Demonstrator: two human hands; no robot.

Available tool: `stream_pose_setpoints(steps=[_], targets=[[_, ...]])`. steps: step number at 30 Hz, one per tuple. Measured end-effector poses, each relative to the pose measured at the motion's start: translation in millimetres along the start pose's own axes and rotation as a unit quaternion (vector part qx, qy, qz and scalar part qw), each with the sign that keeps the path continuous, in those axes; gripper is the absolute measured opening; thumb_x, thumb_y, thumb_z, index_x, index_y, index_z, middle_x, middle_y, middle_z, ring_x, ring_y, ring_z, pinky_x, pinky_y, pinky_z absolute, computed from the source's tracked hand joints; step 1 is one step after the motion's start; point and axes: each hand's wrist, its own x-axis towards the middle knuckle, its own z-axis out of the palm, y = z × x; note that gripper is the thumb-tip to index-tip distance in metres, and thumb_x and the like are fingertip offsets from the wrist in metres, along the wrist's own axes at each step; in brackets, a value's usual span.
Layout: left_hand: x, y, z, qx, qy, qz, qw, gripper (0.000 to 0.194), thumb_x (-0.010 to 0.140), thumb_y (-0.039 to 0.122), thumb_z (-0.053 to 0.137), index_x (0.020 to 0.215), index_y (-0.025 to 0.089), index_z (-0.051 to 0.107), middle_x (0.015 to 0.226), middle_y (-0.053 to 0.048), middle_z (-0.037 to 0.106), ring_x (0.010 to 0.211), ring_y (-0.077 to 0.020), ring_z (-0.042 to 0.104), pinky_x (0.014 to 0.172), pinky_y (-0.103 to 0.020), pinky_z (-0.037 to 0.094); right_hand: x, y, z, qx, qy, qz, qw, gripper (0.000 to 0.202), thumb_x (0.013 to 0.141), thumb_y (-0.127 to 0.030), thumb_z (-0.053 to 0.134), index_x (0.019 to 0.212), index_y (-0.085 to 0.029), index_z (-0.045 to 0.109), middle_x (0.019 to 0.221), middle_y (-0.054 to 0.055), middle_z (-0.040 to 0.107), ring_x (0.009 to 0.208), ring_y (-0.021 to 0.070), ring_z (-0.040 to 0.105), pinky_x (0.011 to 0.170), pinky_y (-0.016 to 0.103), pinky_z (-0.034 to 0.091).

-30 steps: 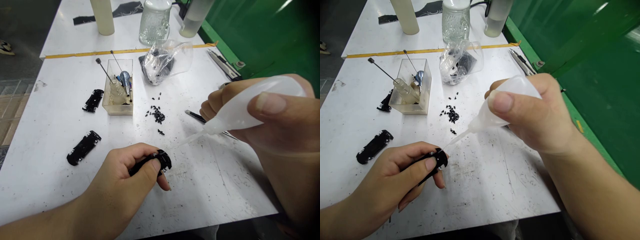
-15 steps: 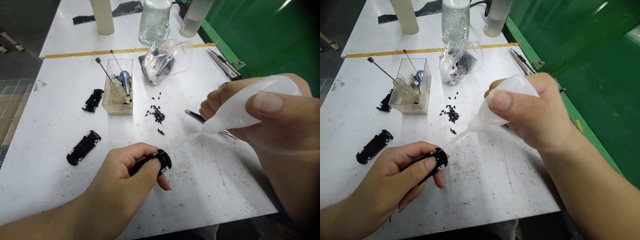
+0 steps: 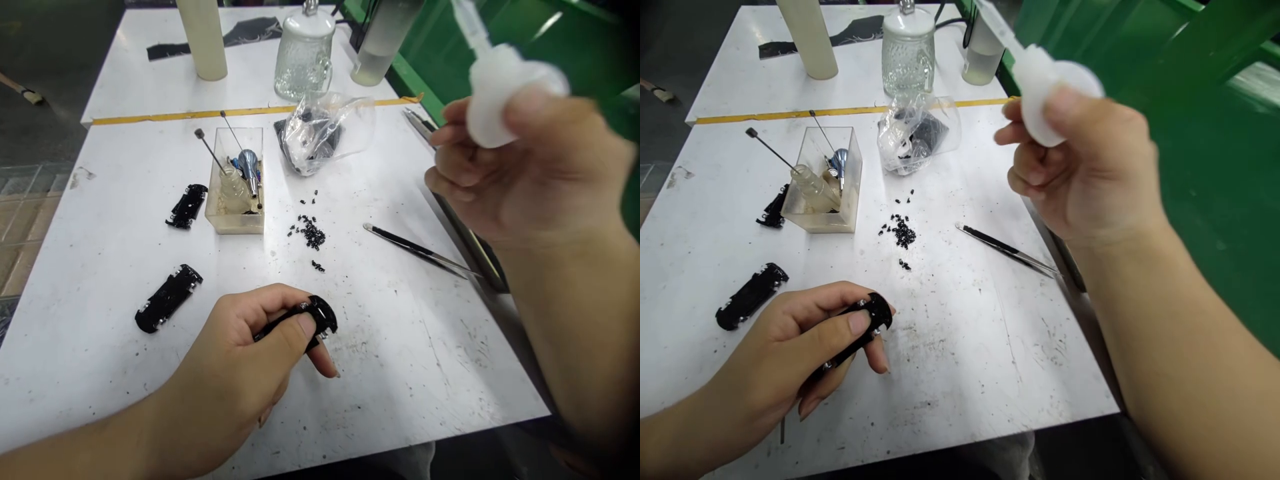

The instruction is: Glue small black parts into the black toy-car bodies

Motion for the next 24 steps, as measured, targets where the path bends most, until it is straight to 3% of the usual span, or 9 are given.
stream_pose_setpoints(steps=[2, 7, 11, 15, 18, 20, 21, 23, 24], targets=[[-1, 2, 0.0, -0.010, -0.012, 0.001, 1.000, 0.024, 0.096, 0.040, 0.065, 0.090, 0.019, 0.074, 0.085, -0.006, 0.079, 0.037, -0.0024, 0.037, 0.039, -0.020, 0.029, 0, 2, 11, -0.027, 0.046, -0.019, 0.998, 0.027, 0.067, -0.035, 0.085, 0.087, -0.019, 0.075, 0.084, 0.006, 0.066, 0.053, 0.0113, 0.040, 0.052, 0.034, 0.021], [2, 0, -1.5, -0.050, -0.033, 0.017, 0.998, 0.021, 0.099, 0.033, 0.063, 0.089, 0.016, 0.069, 0.082, -0.006, 0.079, 0.035, -0.0002, 0.042, 0.039, -0.014, 0.034, 8, 14, 24, -0.324, 0.059, -0.050, 0.943, 0.022, 0.081, -0.039, 0.084, 0.079, -0.021, 0.072, 0.070, 0.002, 0.056, 0.066, 0.0142, 0.044, 0.067, 0.035, 0.031], [8, -7, -4.1, -0.093, -0.031, 0.030, 0.995, 0.018, 0.099, 0.034, 0.063, 0.092, 0.018, 0.064, 0.082, -0.004, 0.078, 0.035, -0.0048, 0.051, 0.035, -0.014, 0.039, 17, 23, 30, -0.348, 0.023, -0.026, 0.937, 0.018, 0.077, -0.033, 0.086, 0.080, -0.023, 0.071, 0.071, 0.002, 0.059, 0.072, 0.0189, 0.052, 0.072, 0.037, 0.037], [9, -11, -5.1, -0.134, -0.027, 0.050, 0.989, 0.013, 0.098, 0.030, 0.064, 0.093, 0.019, 0.061, 0.075, 0.000, 0.074, 0.044, -0.0111, 0.062, 0.039, -0.020, 0.052, 24, 24, 31, -0.361, 0.021, 0.017, 0.932, 0.019, 0.077, -0.032, 0.084, 0.079, -0.022, 0.069, 0.083, 0.004, 0.067, 0.075, 0.0215, 0.058, 0.071, 0.039, 0.040], [8, -12, -5.2, -0.153, -0.028, 0.054, 0.986, 0.013, 0.099, 0.026, 0.061, 0.089, 0.019, 0.059, 0.072, 0.000, 0.071, 0.049, -0.0136, 0.065, 0.045, -0.025, 0.058, 16, 12, 15, -0.426, 0.029, 0.028, 0.904, 0.033, 0.075, -0.040, 0.088, 0.098, -0.022, 0.072, 0.094, 0.006, 0.072, 0.077, 0.0230, 0.060, 0.067, 0.038, 0.041], [9, -11, -5.4, -0.154, -0.027, 0.056, 0.986, 0.014, 0.099, 0.027, 0.061, 0.088, 0.019, 0.059, 0.076, -0.001, 0.073, 0.049, -0.0139, 0.065, 0.046, -0.026, 0.058, 1, 3, -4, -0.485, 0.015, 0.000, 0.874, 0.041, 0.075, -0.050, 0.088, 0.102, -0.024, 0.073, 0.089, 0.007, 0.072, 0.071, 0.0226, 0.060, 0.059, 0.036, 0.039], [10, -11, -5.5, -0.151, -0.027, 0.056, 0.987, 0.015, 0.099, 0.028, 0.060, 0.088, 0.019, 0.059, 0.078, -0.002, 0.074, 0.049, -0.0139, 0.065, 0.046, -0.027, 0.057, -10, 0, -15, -0.513, -0.009, -0.019, 0.858, 0.038, 0.075, -0.055, 0.087, 0.095, -0.025, 0.074, 0.077, 0.006, 0.069, 0.062, 0.0211, 0.057, 0.053, 0.035, 0.036], [11, -11, -5.5, -0.139, -0.031, 0.057, 0.988, 0.017, 0.100, 0.028, 0.059, 0.087, 0.018, 0.060, 0.078, -0.003, 0.074, 0.048, -0.0137, 0.066, 0.048, -0.027, 0.057, -32, -2, -34, -0.528, -0.113, -0.022, 0.842, 0.039, 0.075, -0.062, 0.085, 0.089, -0.027, 0.076, 0.057, 0.002, 0.058, 0.044, 0.0173, 0.047, 0.041, 0.032, 0.030], [11, -11, -5.5, -0.133, -0.033, 0.058, 0.989, 0.017, 0.101, 0.028, 0.058, 0.087, 0.018, 0.060, 0.075, -0.003, 0.074, 0.048, -0.0136, 0.066, 0.049, -0.026, 0.057, -43, -1, -40, -0.523, -0.152, -0.016, 0.838, 0.040, 0.077, -0.065, 0.082, 0.090, -0.028, 0.076, 0.057, 0.002, 0.059, 0.041, 0.0171, 0.047, 0.038, 0.032, 0.030]])
